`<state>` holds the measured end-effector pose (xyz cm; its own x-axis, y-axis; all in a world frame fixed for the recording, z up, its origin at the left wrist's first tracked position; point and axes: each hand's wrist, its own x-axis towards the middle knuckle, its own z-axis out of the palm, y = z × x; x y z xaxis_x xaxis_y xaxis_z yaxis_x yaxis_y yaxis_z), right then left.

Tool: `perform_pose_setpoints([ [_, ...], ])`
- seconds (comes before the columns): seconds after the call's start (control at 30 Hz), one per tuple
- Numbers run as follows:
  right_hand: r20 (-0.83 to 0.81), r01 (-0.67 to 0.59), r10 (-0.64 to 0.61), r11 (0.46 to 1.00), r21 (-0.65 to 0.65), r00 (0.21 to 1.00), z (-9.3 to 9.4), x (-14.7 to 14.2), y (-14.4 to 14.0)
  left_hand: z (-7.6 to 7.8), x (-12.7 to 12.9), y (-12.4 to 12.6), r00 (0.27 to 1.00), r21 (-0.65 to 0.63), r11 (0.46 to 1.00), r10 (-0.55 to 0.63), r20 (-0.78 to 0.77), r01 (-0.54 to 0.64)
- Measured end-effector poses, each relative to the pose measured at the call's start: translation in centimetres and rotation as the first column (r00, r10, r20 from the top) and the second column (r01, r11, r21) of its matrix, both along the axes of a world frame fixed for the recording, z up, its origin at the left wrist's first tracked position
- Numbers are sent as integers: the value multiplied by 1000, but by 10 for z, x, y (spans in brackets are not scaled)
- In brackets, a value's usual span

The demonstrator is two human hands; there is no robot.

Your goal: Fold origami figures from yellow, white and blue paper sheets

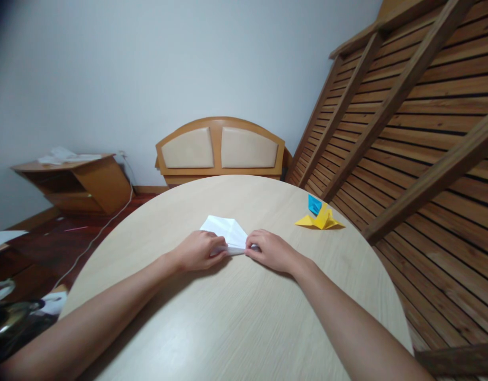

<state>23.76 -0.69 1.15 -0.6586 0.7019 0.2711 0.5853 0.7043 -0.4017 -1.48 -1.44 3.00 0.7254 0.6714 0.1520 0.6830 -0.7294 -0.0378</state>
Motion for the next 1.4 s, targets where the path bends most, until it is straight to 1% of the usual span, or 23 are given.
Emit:
perform_pose_setpoints([
  [0.2, 5, 33, -33, 999, -2, 999, -3, -2, 2, 0, -4, 5, 993, -60, 993, 105, 48, -102],
  [0.3, -14, 45, -45, 999, -6, 999, -4, -2, 2, -4, -4, 8, 991, -64, 991, 120, 65, -115],
  [0.5, -35, 15, -16, 1000, -15, 999, -5, -1, 3, -11, -6, 13, 996, -30, 997, 73, 51, -71],
  [0.6, -15, -4, 4, 1000, -15, 1000, -5, 0, 3, -12, -6, 13, 999, 46, 998, 32, 30, -33],
  [0.67, -3, -8, 8, 1000, -9, 1000, -6, 0, 3, -12, -3, 11, 999, 117, 993, -8, 40, 4],
  [0.73, 5, -6, 6, 1000, 9, 1000, -7, 0, 3, -13, 2, 8, 997, 157, 986, -58, 57, 49],
  [0.83, 15, 8, -9, 998, 54, 1000, -9, 1, 4, -17, 10, 3, 991, 131, 987, -108, 84, 97],
  [0.93, 33, 12, -15, 996, 93, 999, -9, 1, 5, -23, 15, 2, 988, 83, 992, -103, 115, 93],
  [1.03, 74, 14, -23, 993, 115, 997, -10, -3, 3, -29, 13, 6, 986, 27, 995, -95, 140, 93],
  [1.1, 99, -5, -6, 994, 110, 995, -9, -7, 0, -31, 9, 10, 982, 0, 996, -92, 165, 94],
  [1.17, 119, -33, 23, 996, 88, 993, -9, -10, -4, -31, 6, 14, 980, -13, 997, -75, 182, 79],
  [1.23, 146, -42, 33, 997, 62, 989, -7, -13, -7, -30, 3, 17, 984, -31, 999, -28, 178, 34],
  [1.33, 199, -23, 16, 999, 35, 980, -6, -15, -10, -28, 0, 21, 987, -67, 996, 70, 146, -60],
  [1.4, 220, -14, 8, 1000, 26, 975, -5, -14, -10, -29, -2, 23, 979, -45, 988, 151, 139, -146],
])
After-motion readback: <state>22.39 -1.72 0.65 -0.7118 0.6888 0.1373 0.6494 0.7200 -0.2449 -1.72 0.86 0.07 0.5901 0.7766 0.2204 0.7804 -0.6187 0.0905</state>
